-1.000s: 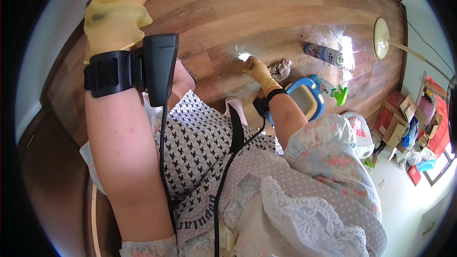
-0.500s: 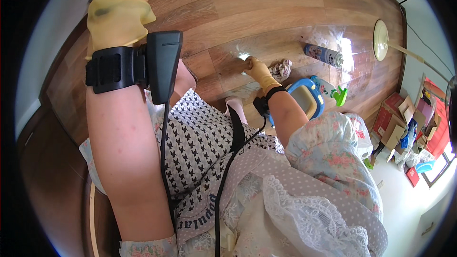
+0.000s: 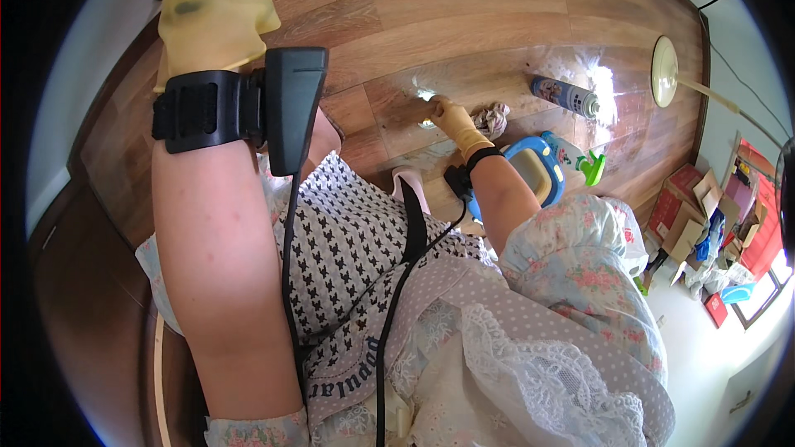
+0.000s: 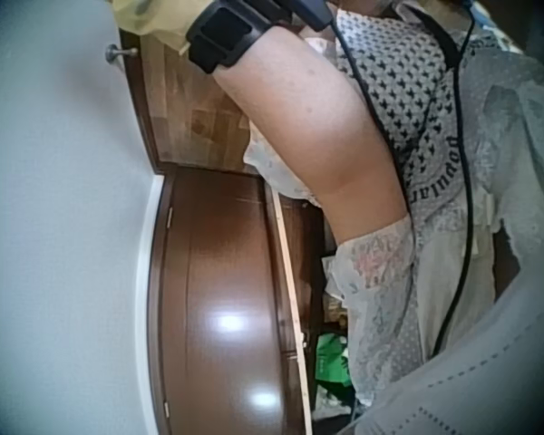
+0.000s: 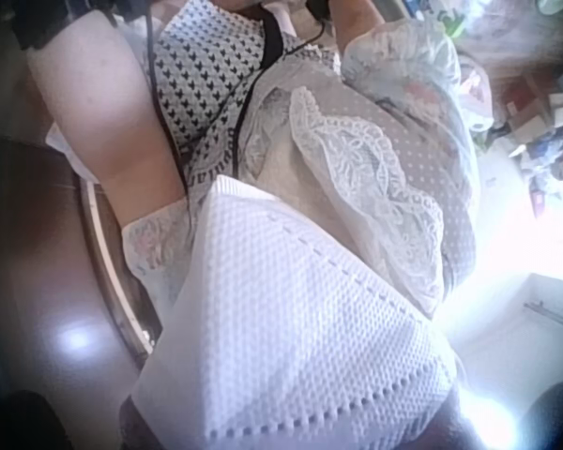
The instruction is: Clean the wood floor using spray and a rag.
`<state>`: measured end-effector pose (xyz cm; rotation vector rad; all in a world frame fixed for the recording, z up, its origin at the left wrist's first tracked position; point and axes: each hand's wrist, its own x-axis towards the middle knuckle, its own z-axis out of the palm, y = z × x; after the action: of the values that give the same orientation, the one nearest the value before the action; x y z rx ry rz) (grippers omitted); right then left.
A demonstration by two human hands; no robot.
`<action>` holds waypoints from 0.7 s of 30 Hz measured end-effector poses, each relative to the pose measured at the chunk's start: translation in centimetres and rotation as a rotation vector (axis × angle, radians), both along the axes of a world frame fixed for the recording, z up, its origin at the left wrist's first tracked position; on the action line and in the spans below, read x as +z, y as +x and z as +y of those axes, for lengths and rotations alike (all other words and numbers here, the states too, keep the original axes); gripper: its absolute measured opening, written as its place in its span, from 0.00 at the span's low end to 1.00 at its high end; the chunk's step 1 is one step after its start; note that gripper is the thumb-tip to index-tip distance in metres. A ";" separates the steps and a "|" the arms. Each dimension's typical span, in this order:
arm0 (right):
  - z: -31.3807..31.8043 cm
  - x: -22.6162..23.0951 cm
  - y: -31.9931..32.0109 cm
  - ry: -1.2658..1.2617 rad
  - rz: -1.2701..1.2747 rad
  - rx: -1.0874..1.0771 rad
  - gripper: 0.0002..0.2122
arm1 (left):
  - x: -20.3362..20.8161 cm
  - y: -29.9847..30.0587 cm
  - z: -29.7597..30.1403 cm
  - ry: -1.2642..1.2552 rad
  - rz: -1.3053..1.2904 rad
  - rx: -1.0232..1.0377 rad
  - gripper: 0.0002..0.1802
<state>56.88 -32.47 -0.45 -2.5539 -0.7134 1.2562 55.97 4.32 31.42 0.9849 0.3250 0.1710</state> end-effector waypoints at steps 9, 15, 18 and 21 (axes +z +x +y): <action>-1.4 -1.0 0.9 0.049 0.024 -0.034 0.14 | -2.7 0.6 1.7 -0.063 -0.024 -0.017 0.28; 1.4 -1.2 0.6 0.426 -0.045 0.151 0.10 | -0.3 -0.6 0.5 0.163 0.053 0.180 0.28; -8.1 -8.0 3.1 0.394 -0.135 0.105 0.12 | 6.2 -0.8 -4.9 0.274 0.152 0.299 0.23; -0.1 -0.7 1.0 0.059 0.084 -0.026 0.18 | -3.5 0.3 -0.7 1.578 0.073 0.400 0.13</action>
<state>57.91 -32.53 -1.17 -2.4399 -0.6874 1.3054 56.28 3.62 27.87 2.4790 0.4401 0.8324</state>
